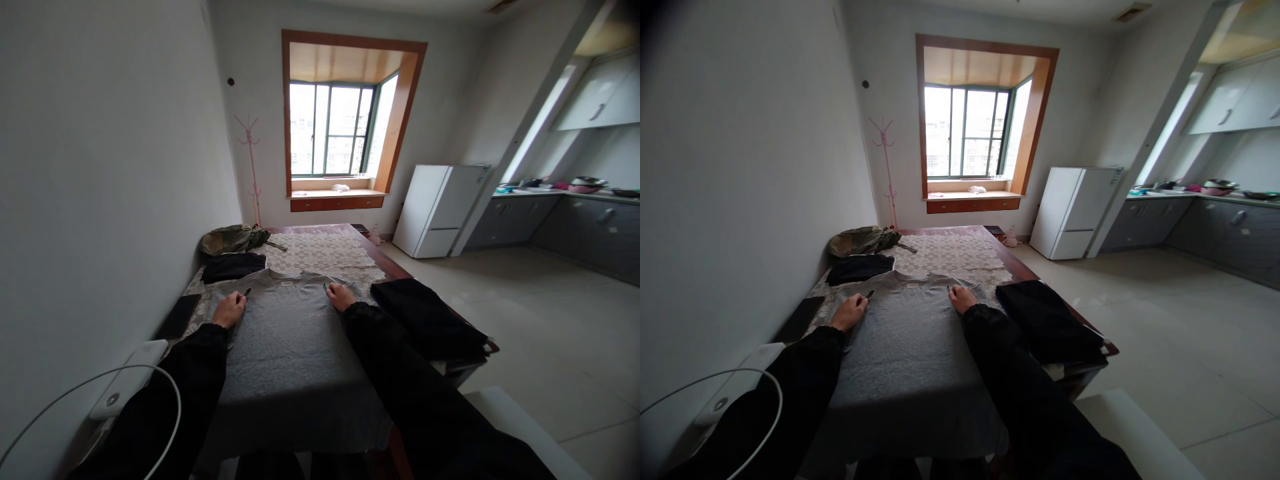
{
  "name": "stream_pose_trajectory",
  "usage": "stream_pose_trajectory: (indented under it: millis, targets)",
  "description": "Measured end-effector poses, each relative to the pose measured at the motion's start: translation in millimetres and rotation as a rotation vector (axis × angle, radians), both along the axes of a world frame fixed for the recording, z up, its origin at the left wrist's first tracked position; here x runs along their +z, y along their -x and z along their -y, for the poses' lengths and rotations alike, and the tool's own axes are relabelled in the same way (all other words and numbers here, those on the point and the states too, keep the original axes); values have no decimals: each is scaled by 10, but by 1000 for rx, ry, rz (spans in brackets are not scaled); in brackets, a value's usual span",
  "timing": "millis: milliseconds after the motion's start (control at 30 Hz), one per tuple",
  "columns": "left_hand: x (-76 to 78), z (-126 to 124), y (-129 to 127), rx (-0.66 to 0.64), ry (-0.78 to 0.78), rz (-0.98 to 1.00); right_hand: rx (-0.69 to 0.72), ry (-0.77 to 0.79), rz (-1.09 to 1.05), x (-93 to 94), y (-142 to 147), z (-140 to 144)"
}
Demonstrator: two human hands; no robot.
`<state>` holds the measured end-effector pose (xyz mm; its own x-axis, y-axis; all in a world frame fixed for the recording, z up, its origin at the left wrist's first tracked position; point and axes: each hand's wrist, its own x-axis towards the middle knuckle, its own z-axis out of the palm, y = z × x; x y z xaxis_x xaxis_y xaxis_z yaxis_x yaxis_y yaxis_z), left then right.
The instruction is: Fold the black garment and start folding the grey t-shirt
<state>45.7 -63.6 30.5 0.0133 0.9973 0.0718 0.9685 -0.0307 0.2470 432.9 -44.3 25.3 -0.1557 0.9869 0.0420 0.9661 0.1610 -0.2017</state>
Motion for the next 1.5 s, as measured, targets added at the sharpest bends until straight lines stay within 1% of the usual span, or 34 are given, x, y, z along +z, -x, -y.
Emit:
stream_pose_trajectory:
  millis: [100, 167, 267, 367, 433, 533, 667, 733, 833, 900, 1000, 1067, 1200, 1367, 1433, 1500]
  targets:
    - [-50, -4, 24, -51, -18, 58, 73, -5, -69, -65, -15, -30]
    - [-113, 38, 31, -100, -42, 73, 116, -15, -97, -148, -24, 11]
    - [-234, 105, 46, -151, -71, 51, 137, -49, -107, -297, -46, 115]
    - [-330, 106, 80, -149, -1, -17, 151, -55, -57, -416, -78, 191]
    - [-358, 69, 117, -151, 84, -50, 162, -12, -8, -456, -107, 199]
    - [-373, 18, 177, -156, 144, -70, 154, 47, 38, -476, -169, 168]
    - [-402, 13, 225, -111, 89, -105, -27, 23, 100, -500, -244, 131]
    - [-400, 6, 239, -108, 88, -128, -62, 65, 114, -509, -259, 123]
    - [-363, -19, 260, -144, 152, -137, -38, 123, 113, -505, -266, 118]
    - [-344, -21, 269, -138, 124, -132, -22, 123, 114, -499, -271, 118]
    - [-348, 3, 268, -81, 38, -125, 5, 86, 118, -502, -284, 127]
    - [-358, 14, 263, -67, 43, -126, 23, 62, 122, -511, -291, 134]
    - [-362, 15, 256, -87, 83, -134, 48, 50, 134, -523, -302, 141]
    - [-396, 55, 233, -63, 39, -142, 132, 57, 126, -505, -301, 152]
    - [-410, 70, 223, -37, 35, -143, 104, 67, 119, -489, -282, 158]
    - [-412, 77, 214, -19, 42, -149, 41, 85, 115, -470, -256, 162]
